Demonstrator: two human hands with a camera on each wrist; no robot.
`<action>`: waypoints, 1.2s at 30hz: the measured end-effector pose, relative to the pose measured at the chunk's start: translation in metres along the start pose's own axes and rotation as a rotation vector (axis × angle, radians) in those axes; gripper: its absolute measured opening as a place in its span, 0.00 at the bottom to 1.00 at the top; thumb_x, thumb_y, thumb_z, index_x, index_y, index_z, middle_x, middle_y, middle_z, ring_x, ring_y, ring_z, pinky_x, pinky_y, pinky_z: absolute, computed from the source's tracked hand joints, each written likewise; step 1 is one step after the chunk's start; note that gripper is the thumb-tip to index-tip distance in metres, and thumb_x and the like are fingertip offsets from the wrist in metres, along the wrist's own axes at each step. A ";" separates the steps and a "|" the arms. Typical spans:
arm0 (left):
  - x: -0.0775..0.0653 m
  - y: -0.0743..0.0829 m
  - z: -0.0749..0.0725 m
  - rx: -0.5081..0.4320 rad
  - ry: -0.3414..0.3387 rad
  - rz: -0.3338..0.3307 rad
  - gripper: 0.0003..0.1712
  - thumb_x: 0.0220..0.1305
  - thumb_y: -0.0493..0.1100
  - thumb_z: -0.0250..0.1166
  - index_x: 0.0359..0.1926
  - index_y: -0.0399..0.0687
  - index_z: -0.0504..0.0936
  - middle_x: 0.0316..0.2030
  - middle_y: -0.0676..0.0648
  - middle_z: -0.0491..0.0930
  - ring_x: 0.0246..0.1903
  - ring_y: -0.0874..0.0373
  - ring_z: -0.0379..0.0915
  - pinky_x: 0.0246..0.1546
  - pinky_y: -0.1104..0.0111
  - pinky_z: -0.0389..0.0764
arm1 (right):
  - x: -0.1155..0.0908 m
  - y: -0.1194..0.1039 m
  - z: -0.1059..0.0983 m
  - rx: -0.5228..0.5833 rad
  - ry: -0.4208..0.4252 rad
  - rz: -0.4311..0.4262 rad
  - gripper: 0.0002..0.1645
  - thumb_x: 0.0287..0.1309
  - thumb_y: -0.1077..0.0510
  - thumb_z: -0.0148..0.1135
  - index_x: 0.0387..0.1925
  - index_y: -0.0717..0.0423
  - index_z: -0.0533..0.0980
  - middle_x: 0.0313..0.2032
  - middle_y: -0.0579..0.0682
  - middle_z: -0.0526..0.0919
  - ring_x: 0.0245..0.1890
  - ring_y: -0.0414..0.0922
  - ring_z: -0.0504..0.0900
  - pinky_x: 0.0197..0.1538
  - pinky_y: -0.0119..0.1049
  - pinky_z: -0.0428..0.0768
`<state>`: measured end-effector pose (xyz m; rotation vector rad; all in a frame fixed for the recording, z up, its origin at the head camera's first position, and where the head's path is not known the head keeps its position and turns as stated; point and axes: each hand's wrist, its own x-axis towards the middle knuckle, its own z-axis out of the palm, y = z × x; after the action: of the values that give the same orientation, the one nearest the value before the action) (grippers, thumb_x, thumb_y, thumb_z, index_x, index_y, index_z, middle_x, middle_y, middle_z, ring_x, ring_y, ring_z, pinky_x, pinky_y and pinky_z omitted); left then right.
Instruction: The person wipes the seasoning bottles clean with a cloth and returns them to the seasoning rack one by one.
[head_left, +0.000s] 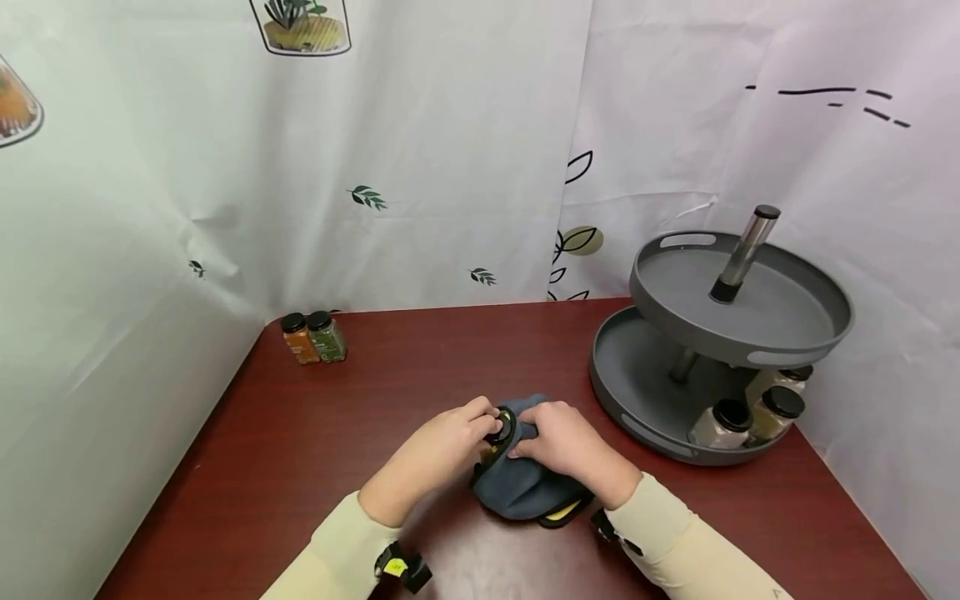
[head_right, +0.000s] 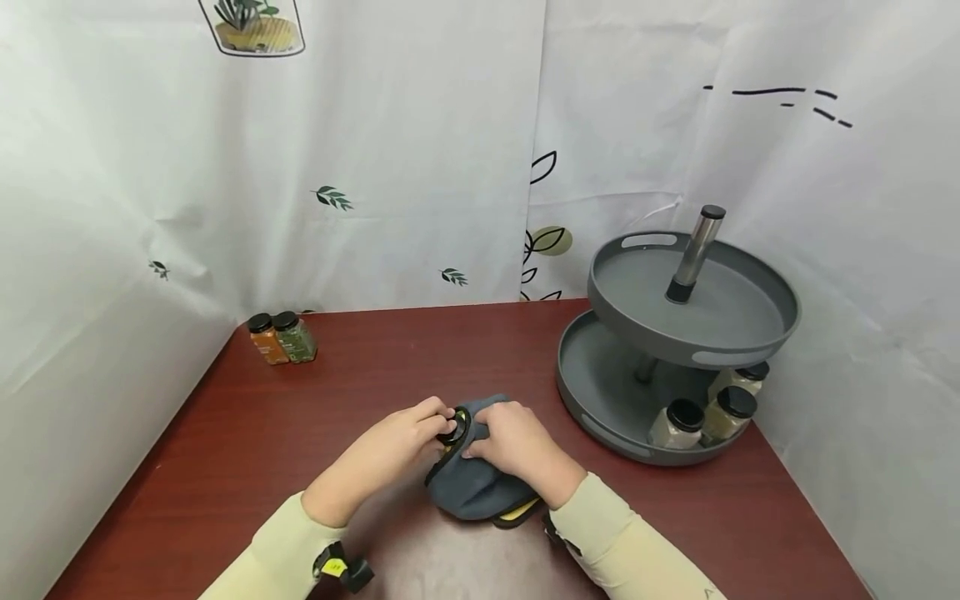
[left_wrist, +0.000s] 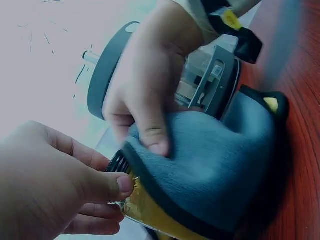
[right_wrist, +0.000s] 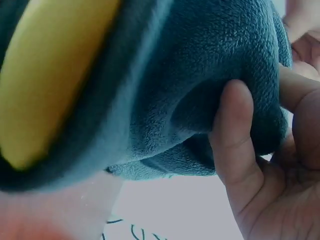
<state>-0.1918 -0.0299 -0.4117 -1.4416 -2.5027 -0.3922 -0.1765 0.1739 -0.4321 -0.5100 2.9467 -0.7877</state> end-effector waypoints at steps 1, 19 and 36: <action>0.000 0.000 0.001 -0.009 0.006 -0.006 0.13 0.53 0.38 0.68 0.41 0.48 0.79 0.43 0.52 0.70 0.41 0.62 0.75 0.40 0.76 0.74 | 0.000 0.000 0.000 -0.003 -0.005 0.001 0.17 0.41 0.46 0.71 0.14 0.43 0.72 0.11 0.38 0.64 0.13 0.36 0.65 0.19 0.30 0.64; -0.015 -0.009 0.046 -0.772 0.497 -0.372 0.12 0.55 0.38 0.67 0.40 0.42 0.76 0.49 0.46 0.73 0.37 0.58 0.75 0.32 0.67 0.80 | -0.005 0.005 0.002 -0.138 -0.025 -0.050 0.34 0.44 0.36 0.66 0.52 0.46 0.75 0.47 0.51 0.76 0.45 0.49 0.77 0.44 0.47 0.76; -0.013 0.000 0.022 -1.784 0.664 -0.552 0.09 0.61 0.31 0.58 0.40 0.47 0.71 0.43 0.46 0.73 0.37 0.55 0.76 0.31 0.43 0.75 | -0.020 0.011 -0.009 0.485 0.314 -0.517 0.28 0.40 0.62 0.72 0.49 0.54 0.77 0.48 0.53 0.76 0.47 0.46 0.75 0.46 0.35 0.76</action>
<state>-0.1864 -0.0330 -0.4363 -0.3977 -1.5099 -2.9548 -0.1626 0.1937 -0.4302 -1.2105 2.7261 -1.7119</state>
